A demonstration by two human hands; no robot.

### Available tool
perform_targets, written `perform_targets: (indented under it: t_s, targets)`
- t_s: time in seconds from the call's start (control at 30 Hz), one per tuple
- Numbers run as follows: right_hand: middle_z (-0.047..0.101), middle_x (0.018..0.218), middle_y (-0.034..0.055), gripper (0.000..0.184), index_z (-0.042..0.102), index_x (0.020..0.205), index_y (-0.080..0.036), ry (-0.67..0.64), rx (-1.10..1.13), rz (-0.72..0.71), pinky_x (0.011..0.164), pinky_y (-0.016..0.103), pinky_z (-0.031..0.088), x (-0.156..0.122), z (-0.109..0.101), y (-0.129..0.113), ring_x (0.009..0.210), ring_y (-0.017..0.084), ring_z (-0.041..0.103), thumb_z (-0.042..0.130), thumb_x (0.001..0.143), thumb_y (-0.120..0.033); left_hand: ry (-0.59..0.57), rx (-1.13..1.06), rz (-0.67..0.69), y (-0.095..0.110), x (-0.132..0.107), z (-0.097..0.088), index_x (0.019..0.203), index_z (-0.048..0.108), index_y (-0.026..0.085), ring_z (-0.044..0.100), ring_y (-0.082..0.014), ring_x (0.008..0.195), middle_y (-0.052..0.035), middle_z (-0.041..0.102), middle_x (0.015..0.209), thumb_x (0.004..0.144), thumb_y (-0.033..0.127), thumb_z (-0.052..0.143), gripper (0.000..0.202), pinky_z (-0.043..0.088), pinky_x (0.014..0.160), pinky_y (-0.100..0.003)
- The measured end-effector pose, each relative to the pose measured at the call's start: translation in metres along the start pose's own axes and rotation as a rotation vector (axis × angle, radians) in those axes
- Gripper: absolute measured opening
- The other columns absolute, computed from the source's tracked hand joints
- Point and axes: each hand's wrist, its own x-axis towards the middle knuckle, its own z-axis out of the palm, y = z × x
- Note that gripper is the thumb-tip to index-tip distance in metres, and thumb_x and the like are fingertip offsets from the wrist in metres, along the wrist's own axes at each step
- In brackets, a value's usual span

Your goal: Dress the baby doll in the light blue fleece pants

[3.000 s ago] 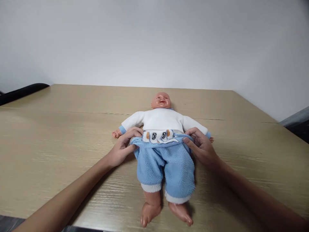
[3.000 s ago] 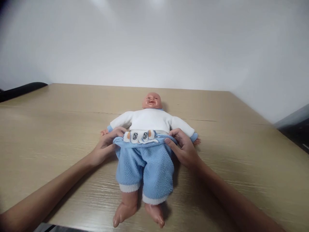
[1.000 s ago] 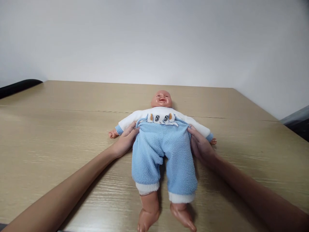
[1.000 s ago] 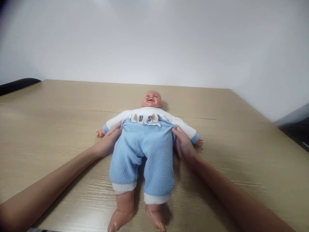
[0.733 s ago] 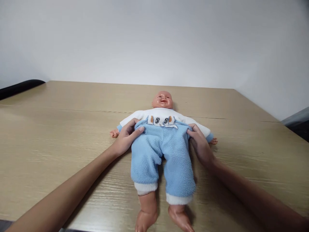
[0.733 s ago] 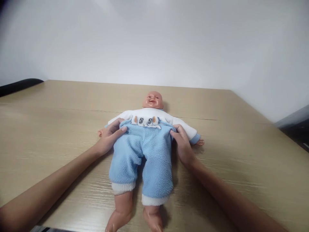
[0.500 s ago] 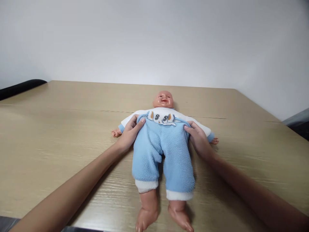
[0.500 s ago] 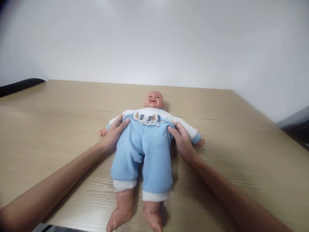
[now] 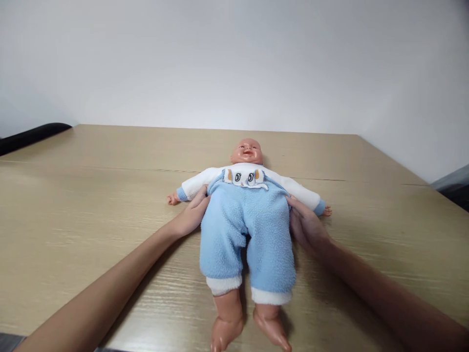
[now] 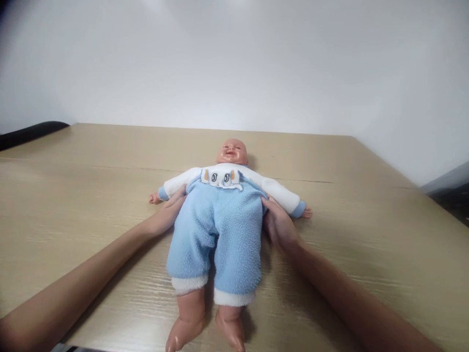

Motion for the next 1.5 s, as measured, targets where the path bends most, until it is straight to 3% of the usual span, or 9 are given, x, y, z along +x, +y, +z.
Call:
perform_targets:
  t_s: [0.1, 0.17, 0.33, 0.47, 0.63, 0.8, 0.93, 1.27, 1.5]
  targets:
    - [0.083, 0.113, 0.0013, 0.024, 0.074, 0.11, -0.031, 0.091, 0.172, 0.083, 0.109, 0.043, 0.059, -0.004, 0.014, -0.003, 0.127, 0.032, 0.071, 0.073, 0.092, -0.047, 0.176, -0.138, -0.008, 0.004, -0.001, 0.021, 0.121, 0.067, 0.021, 0.058, -0.0319, 0.131, -0.0082, 0.073, 0.124, 0.102, 0.044, 0.056, 0.033, 0.046, 0.114, -0.041]
    - [0.085, 0.112, 0.0008, 0.026, 0.076, 0.109, -0.03, 0.117, 0.218, 0.114, 0.111, 0.043, 0.06, -0.006, 0.018, -0.005, 0.13, 0.032, 0.071, 0.078, 0.089, -0.046, 0.214, -0.229, -0.013, 0.005, 0.0, 0.03, 0.117, 0.067, 0.02, 0.061, -0.03, 0.125, -0.0076, 0.074, 0.122, 0.099, 0.041, 0.058, 0.029, 0.047, 0.111, -0.039]
    - [0.086, 0.111, -0.0011, 0.028, 0.079, 0.108, -0.031, 0.098, 0.185, 0.094, 0.112, 0.043, 0.06, -0.004, 0.016, -0.004, 0.133, 0.032, 0.071, 0.081, 0.088, -0.05, 0.161, -0.355, -0.009, 0.005, 0.002, 0.032, 0.115, 0.066, 0.022, 0.065, -0.0243, 0.101, -0.0046, 0.075, 0.111, 0.097, 0.038, 0.061, 0.025, 0.052, 0.092, -0.035]
    - [0.086, 0.114, -0.0002, 0.031, 0.079, 0.11, -0.03, 0.081, 0.187, 0.077, 0.113, 0.043, 0.059, 0.001, 0.014, -0.004, 0.135, 0.032, 0.071, 0.081, 0.087, -0.05, 0.139, -0.334, 0.015, 0.003, 0.002, 0.026, 0.114, 0.07, 0.021, 0.065, -0.0243, 0.101, -0.0048, 0.075, 0.108, 0.097, 0.043, 0.067, 0.028, 0.052, 0.091, -0.034]
    - [0.085, 0.112, -0.0003, 0.028, 0.078, 0.106, -0.029, 0.075, 0.152, 0.035, 0.111, 0.042, 0.06, 0.004, 0.014, -0.006, 0.13, 0.031, 0.072, 0.081, 0.087, -0.05, 0.034, -0.267, 0.006, -0.005, 0.005, 0.013, 0.115, 0.075, 0.021, 0.059, -0.0206, 0.083, -0.0018, 0.071, 0.095, 0.097, 0.047, 0.072, 0.032, 0.049, 0.082, -0.032]
    - [0.085, 0.103, -0.001, 0.028, 0.076, 0.106, -0.03, 0.061, 0.125, 0.047, 0.103, 0.042, 0.063, 0.004, 0.013, -0.008, 0.12, 0.031, 0.075, 0.08, 0.086, -0.049, -0.076, -0.177, 0.097, -0.015, 0.012, -0.002, 0.118, 0.074, 0.021, 0.061, -0.0229, 0.094, -0.0023, 0.071, 0.101, 0.1, 0.042, 0.067, 0.028, 0.046, 0.091, -0.032]
    - [0.084, 0.108, -0.0008, 0.027, 0.076, 0.107, -0.031, 0.039, 0.18, 0.058, 0.105, 0.042, 0.062, 0.004, 0.015, -0.008, 0.125, 0.031, 0.073, 0.079, 0.086, -0.047, -0.106, -0.082, 0.139, -0.011, 0.013, -0.007, 0.103, 0.068, 0.02, 0.056, -0.022, 0.096, -0.0012, 0.065, 0.099, 0.1, 0.037, 0.064, 0.018, 0.044, 0.091, -0.032]
    - [0.083, 0.12, -0.0009, 0.022, 0.074, 0.115, -0.031, 0.001, 0.25, 0.029, 0.113, 0.044, 0.059, 0.005, 0.009, 0.001, 0.132, 0.029, 0.07, 0.077, 0.095, -0.042, -0.034, 0.237, 0.145, -0.006, 0.005, 0.002, 0.106, 0.052, 0.025, 0.052, -0.0224, 0.103, -0.0008, 0.055, 0.104, 0.11, 0.045, 0.048, 0.021, 0.043, 0.1, -0.033]
    - [0.084, 0.119, 0.0, 0.031, 0.073, 0.117, -0.03, 0.054, 0.248, 0.069, 0.109, 0.043, 0.062, 0.004, 0.014, -0.005, 0.13, 0.031, 0.072, 0.079, 0.089, -0.042, 0.02, -0.102, -0.003, -0.008, 0.005, 0.016, 0.114, 0.058, 0.025, 0.056, -0.0249, 0.119, -0.0027, 0.064, 0.116, 0.104, 0.049, 0.059, 0.026, 0.044, 0.111, -0.035]
